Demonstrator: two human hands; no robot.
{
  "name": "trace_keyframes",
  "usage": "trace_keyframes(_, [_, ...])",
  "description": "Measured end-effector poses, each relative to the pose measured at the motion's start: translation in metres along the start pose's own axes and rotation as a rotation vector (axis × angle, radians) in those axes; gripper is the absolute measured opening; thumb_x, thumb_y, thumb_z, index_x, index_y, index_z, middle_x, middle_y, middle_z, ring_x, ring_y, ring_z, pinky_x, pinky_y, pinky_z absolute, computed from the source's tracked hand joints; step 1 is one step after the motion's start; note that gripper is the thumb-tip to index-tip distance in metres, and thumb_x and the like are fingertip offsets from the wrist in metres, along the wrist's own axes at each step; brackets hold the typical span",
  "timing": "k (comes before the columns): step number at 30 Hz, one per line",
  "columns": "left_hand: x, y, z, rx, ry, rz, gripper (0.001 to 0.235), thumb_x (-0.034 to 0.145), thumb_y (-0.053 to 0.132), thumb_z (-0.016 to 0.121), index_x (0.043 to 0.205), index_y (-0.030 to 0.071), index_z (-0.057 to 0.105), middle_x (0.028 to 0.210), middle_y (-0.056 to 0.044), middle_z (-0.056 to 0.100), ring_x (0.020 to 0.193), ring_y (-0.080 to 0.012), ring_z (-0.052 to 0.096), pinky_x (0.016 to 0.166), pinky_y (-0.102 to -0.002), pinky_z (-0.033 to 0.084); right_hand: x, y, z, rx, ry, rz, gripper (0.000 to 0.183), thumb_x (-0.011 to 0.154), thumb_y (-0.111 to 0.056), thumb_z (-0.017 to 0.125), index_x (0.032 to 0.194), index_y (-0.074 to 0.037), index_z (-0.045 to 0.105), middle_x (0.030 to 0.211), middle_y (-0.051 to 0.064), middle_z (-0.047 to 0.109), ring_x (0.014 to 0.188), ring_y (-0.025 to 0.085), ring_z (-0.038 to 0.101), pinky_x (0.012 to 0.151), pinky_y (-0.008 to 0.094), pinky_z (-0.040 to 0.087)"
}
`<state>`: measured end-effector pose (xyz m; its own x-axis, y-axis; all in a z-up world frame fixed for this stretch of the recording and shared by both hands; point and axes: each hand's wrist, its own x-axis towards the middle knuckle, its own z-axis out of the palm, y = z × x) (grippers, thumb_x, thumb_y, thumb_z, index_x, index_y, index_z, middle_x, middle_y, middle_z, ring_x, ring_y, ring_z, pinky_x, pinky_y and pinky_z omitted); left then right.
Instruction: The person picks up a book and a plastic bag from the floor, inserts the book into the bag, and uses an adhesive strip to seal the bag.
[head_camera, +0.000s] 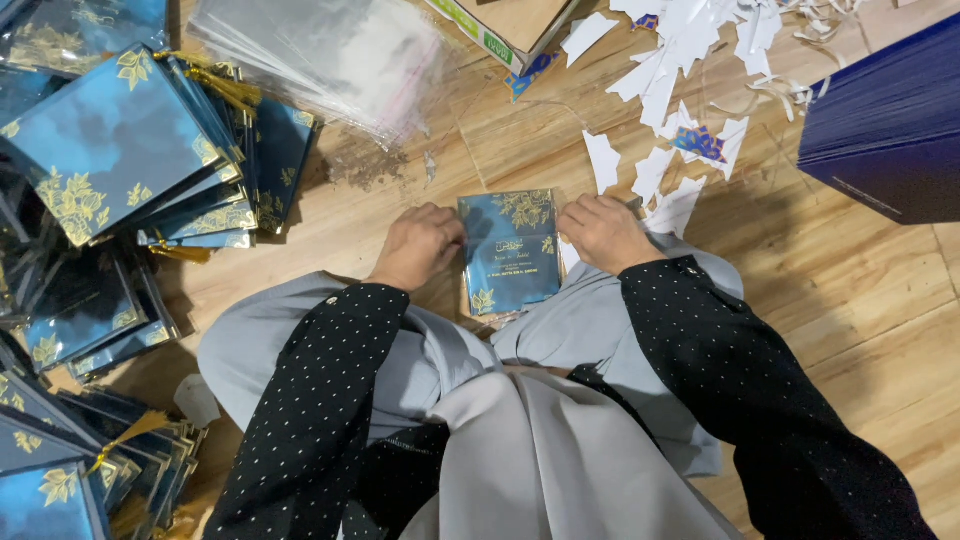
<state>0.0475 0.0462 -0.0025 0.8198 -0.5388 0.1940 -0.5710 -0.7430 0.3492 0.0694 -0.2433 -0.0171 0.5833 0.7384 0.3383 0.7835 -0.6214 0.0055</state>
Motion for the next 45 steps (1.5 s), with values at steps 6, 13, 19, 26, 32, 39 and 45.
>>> trace_keyframes(6, [-0.005,0.012,0.004,0.247,0.129,0.221,0.009,0.075,0.014,0.061,0.069,0.015,0.055,0.069,0.0,0.053,0.074,-0.0171,0.054,0.068,-0.027,0.044,-0.001,-0.012,-0.007,-0.15,-0.006,-0.163,0.011,0.083,-0.009,0.053,0.073,-0.013,0.051,0.067,0.001,0.05,0.069,0.018,0.053,0.061,0.027,0.043])
trace_keyframes(13, [-0.01,0.012,0.021,0.369,0.174,0.328,0.013,0.076,0.011,0.058,0.067,0.016,0.05,0.068,-0.002,0.048,0.072,-0.019,0.05,0.066,-0.028,0.042,-0.002,-0.016,-0.008,-0.237,-0.063,-0.244,0.013,0.082,-0.011,0.056,0.071,-0.015,0.05,0.064,0.001,0.049,0.068,0.017,0.053,0.061,0.027,0.043])
trace_keyframes(19, [-0.013,0.009,0.034,0.413,0.172,0.36,0.013,0.075,0.01,0.058,0.065,0.015,0.051,0.066,-0.002,0.048,0.069,-0.0199,0.049,0.064,-0.03,0.041,0.0,-0.019,-0.005,-0.271,-0.079,-0.293,0.012,0.079,-0.011,0.057,0.07,-0.014,0.05,0.064,0.001,0.051,0.067,0.017,0.054,0.06,0.028,0.043])
trace_keyframes(26, [-0.015,0.008,0.044,0.424,0.139,0.389,0.011,0.075,0.01,0.059,0.067,0.014,0.053,0.068,-0.003,0.05,0.071,-0.0209,0.05,0.065,-0.03,0.041,-0.003,-0.019,0.004,-0.256,-0.143,-0.335,0.009,0.08,-0.012,0.058,0.074,-0.014,0.052,0.065,0.001,0.052,0.068,0.018,0.054,0.06,0.028,0.043])
trace_keyframes(32, [-0.016,0.01,0.047,0.447,0.104,0.411,0.009,0.075,0.01,0.059,0.068,0.014,0.054,0.069,-0.005,0.051,0.072,-0.0219,0.05,0.066,-0.031,0.04,-0.005,-0.02,0.012,-0.295,-0.129,-0.368,0.01,0.077,-0.011,0.058,0.073,-0.013,0.05,0.064,0.002,0.05,0.067,0.019,0.053,0.059,0.029,0.042])
trace_keyframes(39, [-0.019,0.012,0.054,0.519,-0.068,0.332,0.006,0.074,0.013,0.061,0.076,0.015,0.056,0.077,-0.003,0.055,0.079,-0.0205,0.053,0.07,-0.032,0.041,-0.004,-0.023,0.015,-0.311,-0.183,-0.362,0.008,0.073,-0.009,0.059,0.073,-0.013,0.052,0.065,0.001,0.052,0.067,0.018,0.053,0.062,0.029,0.043])
trace_keyframes(45, [-0.037,-0.003,0.075,0.378,-0.361,-0.126,0.015,0.063,0.022,0.06,0.077,0.02,0.064,0.075,-0.001,0.059,0.075,-0.0225,0.06,0.062,-0.036,0.044,-0.029,-0.015,0.023,-0.141,-0.492,0.01,0.007,0.067,-0.01,0.061,0.069,-0.016,0.061,0.067,0.0,0.058,0.069,0.019,0.058,0.063,0.031,0.046])
